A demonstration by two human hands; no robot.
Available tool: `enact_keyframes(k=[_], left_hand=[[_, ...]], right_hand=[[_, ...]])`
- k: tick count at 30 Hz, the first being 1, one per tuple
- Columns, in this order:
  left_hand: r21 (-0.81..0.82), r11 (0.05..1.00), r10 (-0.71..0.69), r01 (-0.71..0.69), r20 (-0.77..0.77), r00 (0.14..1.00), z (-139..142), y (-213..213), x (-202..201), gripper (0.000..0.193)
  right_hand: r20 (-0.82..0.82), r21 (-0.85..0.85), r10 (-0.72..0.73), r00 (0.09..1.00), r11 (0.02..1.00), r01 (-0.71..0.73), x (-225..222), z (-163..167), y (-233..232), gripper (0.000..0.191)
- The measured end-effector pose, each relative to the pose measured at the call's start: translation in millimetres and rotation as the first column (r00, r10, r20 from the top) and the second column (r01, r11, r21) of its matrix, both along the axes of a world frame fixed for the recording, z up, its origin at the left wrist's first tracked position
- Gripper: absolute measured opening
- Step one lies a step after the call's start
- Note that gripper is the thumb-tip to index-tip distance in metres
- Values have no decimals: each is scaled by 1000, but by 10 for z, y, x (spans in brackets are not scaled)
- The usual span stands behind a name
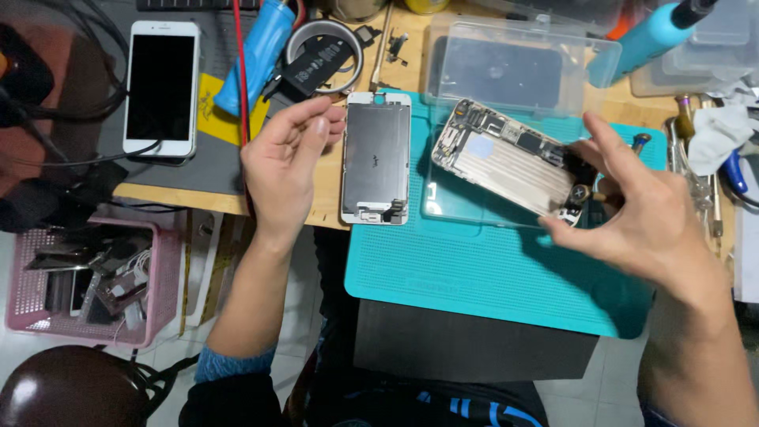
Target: The person disassembles a smartphone at a repair bench. They hold the opened phone chassis and use a screwdriver to remove screws from its frame, set the removed screws aside on the mat, and reposition the phone body to work on different edges.
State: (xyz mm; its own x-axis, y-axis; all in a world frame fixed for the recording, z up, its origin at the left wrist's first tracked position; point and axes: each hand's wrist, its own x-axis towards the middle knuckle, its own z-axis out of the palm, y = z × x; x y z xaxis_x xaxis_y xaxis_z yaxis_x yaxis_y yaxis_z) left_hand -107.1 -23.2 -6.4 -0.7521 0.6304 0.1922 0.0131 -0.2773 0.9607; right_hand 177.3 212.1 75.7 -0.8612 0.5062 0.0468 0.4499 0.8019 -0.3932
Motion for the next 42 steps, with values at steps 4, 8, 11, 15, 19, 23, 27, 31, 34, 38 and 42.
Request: enact_keyframes(k=[4,8,11,15,19,23,27,31,34,38,42], left_hand=[[-21,1000,-21,19,-122,992,6,-108,76,25],[-123,988,44,-97,-373,927,100,-233,93,24],[-224,970,-57,-94,-587,807,168,-300,117,35],[-346,938,-292,29,-741,605,162,-246,229,74],[-409,912,-359,34,-755,548,123,-175,237,88],[-427,904,-364,15,-752,549,147,-225,169,90],[-473,881,-385,-19,-739,554,252,-323,132,86],[-450,891,-402,53,-732,550,382,-281,167,91],[-429,896,-422,113,-749,511,441,-110,257,93],[-430,888,-458,164,-792,404,443,205,392,95],[-459,871,-491,174,-803,337,425,412,440,96]], right_hand=[[31,-56,55,998,997,-54,-178,-60,-122,118],[-96,50,174,980,984,-170,-287,-13,-119,110],[-48,54,77,996,996,-74,-298,55,-45,110],[-1,14,61,998,998,-61,-269,25,-52,111],[41,-50,39,998,998,-37,-255,-47,-127,112],[41,-92,54,998,995,-50,-276,-65,-194,110],[116,-124,30,993,992,-15,-298,-66,-255,114],[43,-123,113,993,987,-107,-302,-42,-293,111],[20,-183,120,993,976,-114,-333,-33,-308,109],[-148,-127,228,962,961,-247,-322,-20,-314,106],[-236,-231,-64,970,973,8,-148,36,-188,61]])
